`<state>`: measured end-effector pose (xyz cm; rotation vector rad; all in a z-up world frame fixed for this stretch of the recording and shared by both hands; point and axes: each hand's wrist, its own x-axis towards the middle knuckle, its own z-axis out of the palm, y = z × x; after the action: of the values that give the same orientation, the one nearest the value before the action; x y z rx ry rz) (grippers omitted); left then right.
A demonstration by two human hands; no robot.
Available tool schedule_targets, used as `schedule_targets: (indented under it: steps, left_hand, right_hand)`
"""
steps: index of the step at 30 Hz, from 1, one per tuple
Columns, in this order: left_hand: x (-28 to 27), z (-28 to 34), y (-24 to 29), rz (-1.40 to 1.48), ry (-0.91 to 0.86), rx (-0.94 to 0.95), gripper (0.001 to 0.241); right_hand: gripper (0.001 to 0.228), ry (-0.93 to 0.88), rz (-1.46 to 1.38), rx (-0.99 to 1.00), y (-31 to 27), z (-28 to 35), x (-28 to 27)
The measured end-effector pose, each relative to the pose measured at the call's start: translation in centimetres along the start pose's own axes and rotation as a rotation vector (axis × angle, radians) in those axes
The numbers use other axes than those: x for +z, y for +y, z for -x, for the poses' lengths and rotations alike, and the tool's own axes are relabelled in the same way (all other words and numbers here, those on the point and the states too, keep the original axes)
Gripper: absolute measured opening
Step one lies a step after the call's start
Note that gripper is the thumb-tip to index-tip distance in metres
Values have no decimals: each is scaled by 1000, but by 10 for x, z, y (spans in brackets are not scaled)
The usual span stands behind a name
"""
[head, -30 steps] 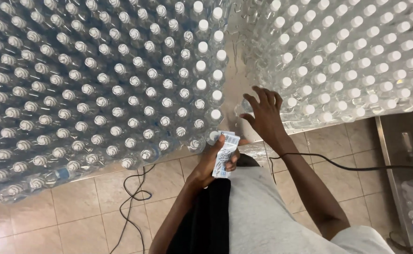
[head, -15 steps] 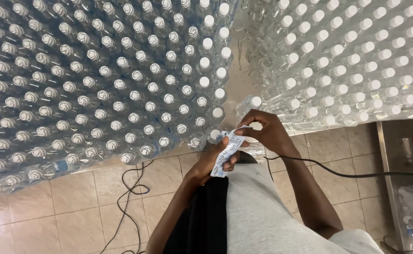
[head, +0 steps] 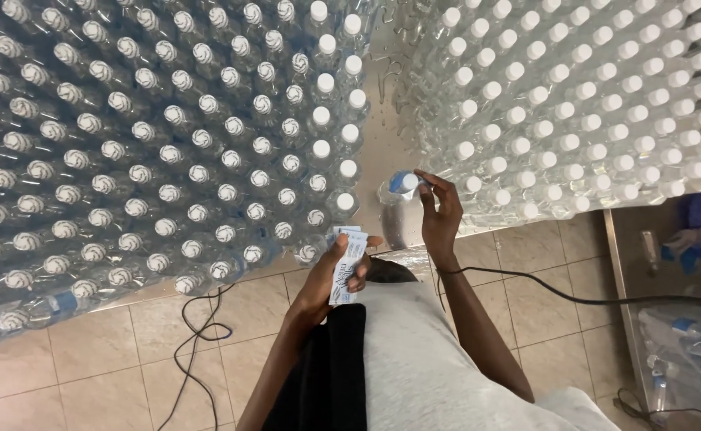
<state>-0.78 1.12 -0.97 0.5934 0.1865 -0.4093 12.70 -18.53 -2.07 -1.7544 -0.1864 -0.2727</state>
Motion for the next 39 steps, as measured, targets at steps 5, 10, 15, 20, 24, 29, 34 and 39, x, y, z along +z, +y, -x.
schedule_targets:
  steps: [5,10,15,20,24,29,34,39]
  left_hand:
    - [0,-5,-5,-13,54,-36,93]
    - [4,-6,-7,21,62,-38,87]
    - [14,5,0,-18,124,-18,80]
    - [14,15,0,19,165,24,70]
    - [19,23,7,35,158,33,67]
    - [13,27,2,38,192,46,70]
    - [7,33,-2,63,217,29,73]
    - [-10,30,-16,54,222,24,88]
  right_hand:
    - [48,-130,138,-38,32,8,-2]
    - [73,-138,153,100,69,18,4]
    - [97,-145,181,247,83,23,15]
    - [84,-192,239,341,129,43,28]
    - [60,-217,334,383,72,34,45]
    - [53,-195,322,366,82,35,43]
    - [47,-169,288,477,74,24,59]
    - [33,273,-817,834,99,-30,94]
